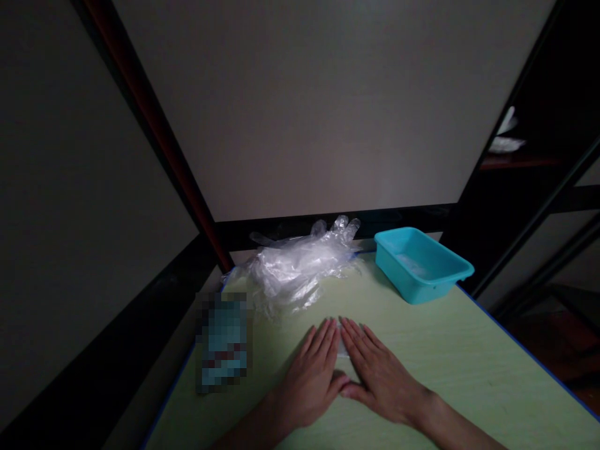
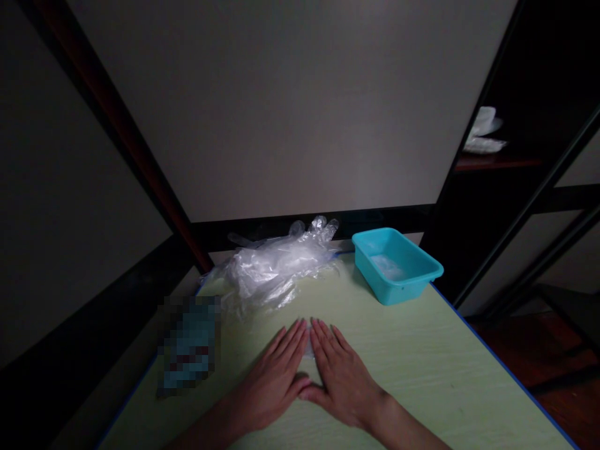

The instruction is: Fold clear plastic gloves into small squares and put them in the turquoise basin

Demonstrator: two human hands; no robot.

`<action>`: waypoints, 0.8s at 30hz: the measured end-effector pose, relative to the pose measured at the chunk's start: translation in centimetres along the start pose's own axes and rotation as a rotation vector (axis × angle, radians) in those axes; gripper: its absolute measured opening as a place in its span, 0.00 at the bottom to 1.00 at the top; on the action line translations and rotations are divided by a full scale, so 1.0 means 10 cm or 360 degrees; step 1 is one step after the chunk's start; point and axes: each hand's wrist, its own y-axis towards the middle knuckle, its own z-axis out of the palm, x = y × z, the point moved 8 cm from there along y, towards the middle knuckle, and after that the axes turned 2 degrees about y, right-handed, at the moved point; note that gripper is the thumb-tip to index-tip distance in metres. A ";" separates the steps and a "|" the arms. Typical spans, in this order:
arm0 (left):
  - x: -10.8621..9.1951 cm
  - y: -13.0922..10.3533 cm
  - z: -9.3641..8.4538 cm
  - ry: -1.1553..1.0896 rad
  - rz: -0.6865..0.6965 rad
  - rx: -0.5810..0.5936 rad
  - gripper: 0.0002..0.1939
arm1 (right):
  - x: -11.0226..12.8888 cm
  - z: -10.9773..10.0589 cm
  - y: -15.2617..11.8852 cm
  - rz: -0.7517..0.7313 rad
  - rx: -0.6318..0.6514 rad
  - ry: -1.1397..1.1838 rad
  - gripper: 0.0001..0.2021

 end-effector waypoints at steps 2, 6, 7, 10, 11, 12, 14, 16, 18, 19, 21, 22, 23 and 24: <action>0.01 -0.01 0.03 0.0019 -0.0019 0.0021 0.34 | 0.00 0.00 0.00 -0.0001 -0.0016 0.0001 0.39; 0.01 -0.02 0.06 0.0049 -0.0031 0.0061 0.34 | 0.00 -0.01 0.00 0.0010 -0.0017 0.0005 0.38; 0.01 -0.02 0.06 0.0050 -0.0035 0.0069 0.34 | 0.00 -0.02 0.00 0.0009 -0.0013 0.0010 0.38; 0.01 -0.01 0.05 0.0036 -0.0041 0.0090 0.34 | 0.00 -0.03 0.00 0.0011 0.0005 0.0027 0.38; 0.01 -0.02 0.04 0.0026 -0.0039 0.0098 0.34 | 0.00 -0.03 0.00 0.0014 0.0020 0.0030 0.38; 0.01 -0.02 0.04 0.0012 -0.0037 0.0105 0.34 | 0.00 -0.03 0.00 0.0018 0.0037 0.0031 0.38; 0.02 -0.02 0.04 -0.0028 -0.0042 0.0106 0.34 | -0.01 -0.01 0.00 0.0026 0.0070 0.0038 0.37; 0.04 -0.02 0.05 -0.0101 -0.0045 0.0099 0.34 | -0.02 -0.01 0.00 0.0033 0.0082 0.0063 0.37; 0.08 -0.02 0.07 -0.0217 -0.0065 0.0093 0.35 | -0.04 0.00 0.00 0.0047 0.0083 0.0113 0.38; 0.10 -0.02 0.09 -0.0285 -0.0088 0.0093 0.36 | -0.05 0.00 0.00 0.0056 0.0084 0.0150 0.39; 0.15 -0.01 0.10 -0.0423 -0.0159 0.0081 0.39 | -0.08 -0.01 0.01 0.0087 0.0080 0.0247 0.42; 0.17 -0.01 0.11 -0.0484 -0.0199 0.0059 0.41 | -0.10 -0.02 0.01 0.0104 0.0074 0.0301 0.44; 0.19 -0.01 0.11 -0.0540 -0.0234 0.0029 0.42 | -0.12 -0.04 0.01 0.0118 0.0061 0.0351 0.45; 0.21 -0.01 0.10 -0.0592 -0.0261 -0.0012 0.43 | -0.14 -0.06 0.00 0.0125 0.0039 0.0393 0.46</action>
